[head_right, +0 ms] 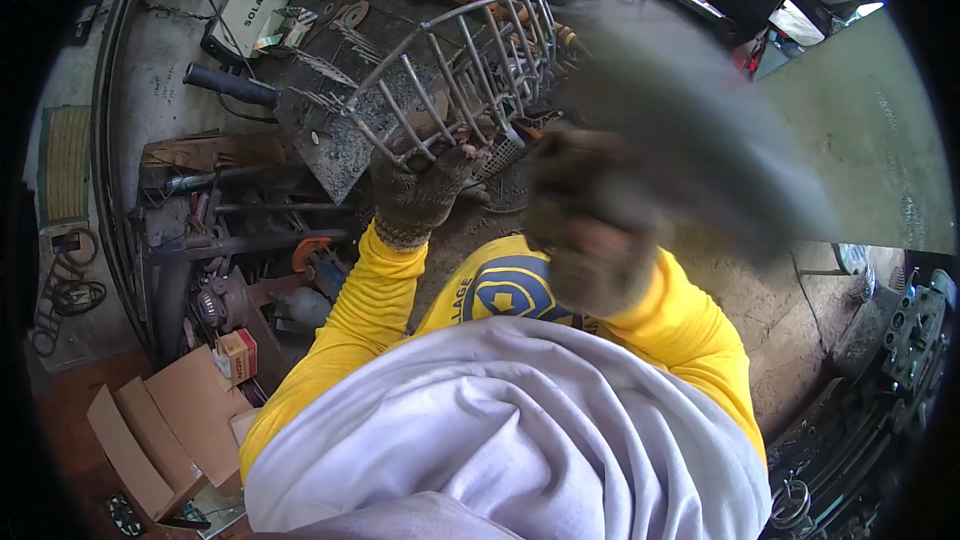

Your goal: The person uses a hammer to strike a curved metal grid. They hold the grid with one gloved hand and position it against a workbench while hitting it repeatedly.

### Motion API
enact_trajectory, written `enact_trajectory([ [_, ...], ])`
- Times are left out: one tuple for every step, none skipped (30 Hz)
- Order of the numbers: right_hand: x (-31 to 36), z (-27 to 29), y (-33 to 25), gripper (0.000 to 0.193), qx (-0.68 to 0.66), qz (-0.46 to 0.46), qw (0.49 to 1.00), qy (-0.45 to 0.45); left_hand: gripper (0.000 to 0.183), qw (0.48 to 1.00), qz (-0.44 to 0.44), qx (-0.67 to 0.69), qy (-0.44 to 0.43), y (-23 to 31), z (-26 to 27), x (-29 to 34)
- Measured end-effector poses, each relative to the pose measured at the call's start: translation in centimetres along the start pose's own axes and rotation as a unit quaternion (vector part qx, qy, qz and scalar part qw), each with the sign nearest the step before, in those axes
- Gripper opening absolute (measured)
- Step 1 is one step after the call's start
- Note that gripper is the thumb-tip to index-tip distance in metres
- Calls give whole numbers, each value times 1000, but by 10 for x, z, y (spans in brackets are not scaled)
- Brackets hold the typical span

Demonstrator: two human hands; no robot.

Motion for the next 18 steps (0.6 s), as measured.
enact_trajectory([
  [0,-2,1,26,93,13,996,-10,31,999,3,-31,-33,4,-3,-2],
  [-2,-4,1,26,183,28,982,-20,31,999,1,-32,-34,8,-5,-5],
  [-9,-1,10,32,153,-42,986,-57,29,967,87,238,31,-1,-1,-6],
  [-7,-2,11,32,153,-41,986,-57,29,987,69,141,36,-5,4,5],
  [-3,0,6,36,28,16,999,-13,29,997,54,36,42,-2,9,13],
  [-1,6,11,39,-45,5,999,6,28,997,19,-62,50,-3,12,4],
  [7,12,17,41,-117,-18,993,27,26,998,33,11,51,-5,12,6],
  [5,13,15,41,-119,-14,993,25,24,995,37,80,53,3,13,-1],
  [4,15,18,41,-116,-39,992,36,24,995,33,77,54,3,15,-1],
  [3,16,21,41,-113,-65,990,46,25,991,57,111,43,-1,14,0],
  [7,16,32,38,-168,-99,979,54,25,988,75,129,36,-4,13,4],
  [8,16,34,38,-168,-103,979,55,25,984,91,149,31,-4,11,6],
  [8,17,34,38,-191,-110,973,69,27,990,80,114,5,1,9,6],
  [8,18,35,38,-216,-115,966,83,30,994,68,78,-21,7,7,6],
  [7,20,31,38,-174,-80,978,83,30,994,70,78,-22,4,7,8],
  [7,21,31,38,-175,-82,977,84,31,998,33,35,-32,4,7,10],
  [5,19,24,39,-137,-56,987,58,33,999,-7,-7,-42,6,5,10],
  [3,15,19,39,-99,-28,994,31,33,999,-7,-6,-44,5,5,8],
])
Point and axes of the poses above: each hand's wrist, its own x-axis away from the middle knuckle, its own z-axis out of the back of the hand, y = z × x, the point moved 7 cm from there along -x, towards the middle knuckle, and after that the axes turned 10 degrees about -x, right-handed, at the moved point
